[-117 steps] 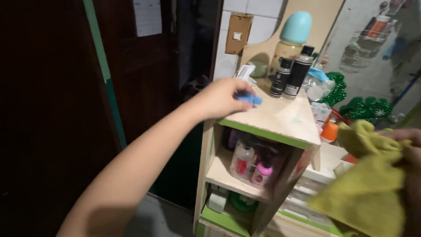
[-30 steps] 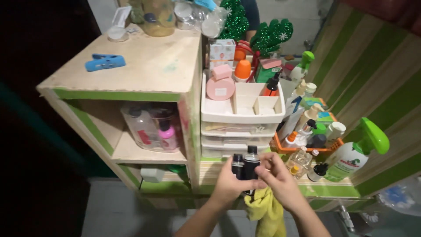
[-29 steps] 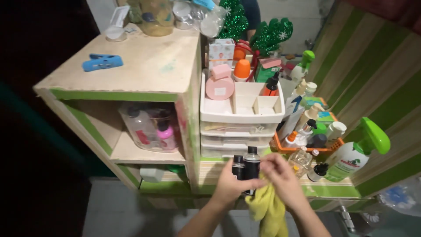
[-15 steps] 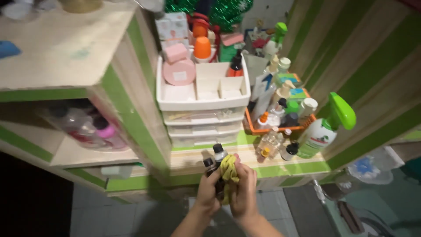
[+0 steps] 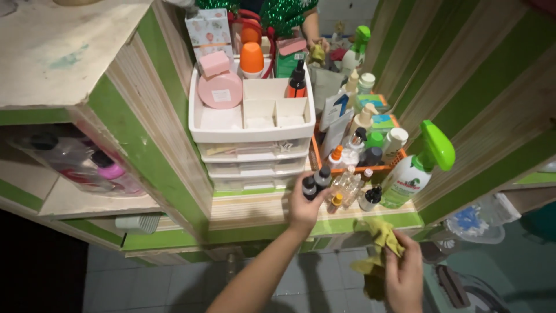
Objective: The person removes various toiletries and decorative items from a bathroom counter and a white plastic organizer. They then use a yellow cloth to wipe the counter surface and the inside of the organizer compartments.
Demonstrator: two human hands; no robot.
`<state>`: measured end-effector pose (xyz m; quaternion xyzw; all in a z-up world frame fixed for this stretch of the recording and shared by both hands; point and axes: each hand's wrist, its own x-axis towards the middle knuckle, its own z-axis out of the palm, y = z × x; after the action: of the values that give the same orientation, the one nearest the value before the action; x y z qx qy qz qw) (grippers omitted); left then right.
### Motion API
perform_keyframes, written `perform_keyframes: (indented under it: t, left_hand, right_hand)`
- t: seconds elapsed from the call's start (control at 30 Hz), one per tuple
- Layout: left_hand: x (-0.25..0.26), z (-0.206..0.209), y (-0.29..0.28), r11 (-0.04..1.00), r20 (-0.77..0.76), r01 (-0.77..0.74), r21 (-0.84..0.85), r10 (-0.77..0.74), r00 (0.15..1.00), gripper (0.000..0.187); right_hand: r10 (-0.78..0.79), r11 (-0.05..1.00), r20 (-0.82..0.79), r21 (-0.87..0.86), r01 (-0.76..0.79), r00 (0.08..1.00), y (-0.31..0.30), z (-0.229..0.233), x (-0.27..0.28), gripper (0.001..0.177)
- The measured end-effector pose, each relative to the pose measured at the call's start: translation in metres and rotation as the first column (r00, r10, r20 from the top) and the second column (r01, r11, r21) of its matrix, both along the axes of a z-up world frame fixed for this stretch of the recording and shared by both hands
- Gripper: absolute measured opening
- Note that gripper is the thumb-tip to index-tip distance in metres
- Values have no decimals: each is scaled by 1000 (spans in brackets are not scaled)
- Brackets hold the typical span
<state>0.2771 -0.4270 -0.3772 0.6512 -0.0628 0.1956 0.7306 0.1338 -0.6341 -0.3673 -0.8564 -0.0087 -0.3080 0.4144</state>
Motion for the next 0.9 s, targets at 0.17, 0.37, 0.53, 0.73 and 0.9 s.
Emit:
perform_keyframes:
  t: [0.17, 0.37, 0.53, 0.73, 0.9]
  left_hand:
    - [-5, -11, -13, 986, -14, -153, 70, 155, 988, 54]
    - [-24, -12, -25, 923, 76, -312, 227, 303, 950, 55]
    - [-34, -13, -35, 981, -119, -149, 128, 164, 979, 62]
    - [-39, -13, -39, 890, 303, -336, 309, 244, 921, 61]
    - [-37, -15, -42, 942, 206, -250, 222, 205, 957, 91]
  right_hand:
    - [-7, 999, 20, 49, 6, 1000, -24, -20, 2, 41]
    - [71, 993, 50, 93, -75, 996, -48, -63, 22, 42]
    - [148, 962, 62, 222, -158, 987, -57, -86, 44, 46]
    - [184, 972, 75, 132, -192, 980, -57, -89, 64, 46]
    - [298, 896, 218, 272, -352, 929, -55, -90, 85, 48]
